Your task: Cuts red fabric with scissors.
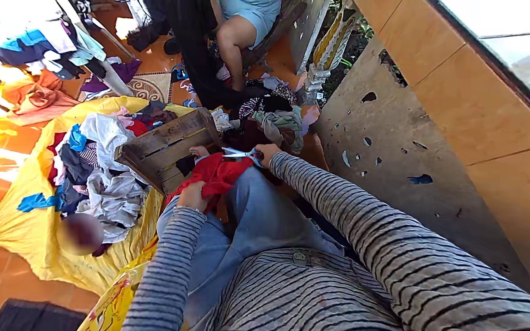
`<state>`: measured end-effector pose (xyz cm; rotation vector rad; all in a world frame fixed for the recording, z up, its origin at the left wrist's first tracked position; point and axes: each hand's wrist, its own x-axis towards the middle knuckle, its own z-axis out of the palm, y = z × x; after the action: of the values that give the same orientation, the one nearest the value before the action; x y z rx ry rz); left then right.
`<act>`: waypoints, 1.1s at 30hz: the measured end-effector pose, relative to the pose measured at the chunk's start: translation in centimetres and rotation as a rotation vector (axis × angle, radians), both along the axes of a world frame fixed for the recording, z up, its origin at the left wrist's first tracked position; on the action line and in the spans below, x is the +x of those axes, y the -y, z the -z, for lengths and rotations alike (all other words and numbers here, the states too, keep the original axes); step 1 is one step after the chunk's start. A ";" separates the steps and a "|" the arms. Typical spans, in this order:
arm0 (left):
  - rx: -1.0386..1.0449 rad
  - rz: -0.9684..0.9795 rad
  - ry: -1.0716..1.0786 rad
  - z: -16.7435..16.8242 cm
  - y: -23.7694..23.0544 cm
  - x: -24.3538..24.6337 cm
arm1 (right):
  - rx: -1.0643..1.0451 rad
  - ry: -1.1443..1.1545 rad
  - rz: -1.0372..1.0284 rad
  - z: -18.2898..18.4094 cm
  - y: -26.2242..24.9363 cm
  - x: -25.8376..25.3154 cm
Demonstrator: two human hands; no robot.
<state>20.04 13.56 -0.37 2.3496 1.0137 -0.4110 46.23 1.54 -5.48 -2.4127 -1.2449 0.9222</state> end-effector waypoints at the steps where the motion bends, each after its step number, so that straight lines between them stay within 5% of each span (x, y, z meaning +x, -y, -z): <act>1: 0.070 -0.064 -0.047 -0.4 -1.3 0.2 | 0.045 0.002 0.068 -0.8 -0.9 0.2; 5: 0.380 -0.319 0.258 -2.2 -7.1 -1.0 | 0.268 0.034 0.203 -6.0 -3.9 0.1; 8: 0.450 -0.204 0.467 -4.2 -6.7 -2.0 | 0.318 0.034 0.171 -7.9 -3.1 -0.8; 15: 0.028 0.220 0.345 1.6 4.5 -7.3 | 0.168 -0.042 0.174 0.6 7.0 -4.1; 21: -0.041 0.240 0.573 2.3 14.2 -8.0 | 0.227 -0.092 0.280 0.7 16.0 -6.8; 27: 0.052 0.150 0.677 5.1 15.9 -6.7 | 0.281 -0.229 0.266 -2.6 17.1 -6.9; 33: 0.060 0.111 0.801 6.1 15.9 -7.1 | -0.364 -0.767 0.042 -6.1 16.7 -5.9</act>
<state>12.99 -2.31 -6.49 2.2901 0.5083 0.5052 40.34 -15.12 0.62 -1.9422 -0.7715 1.9412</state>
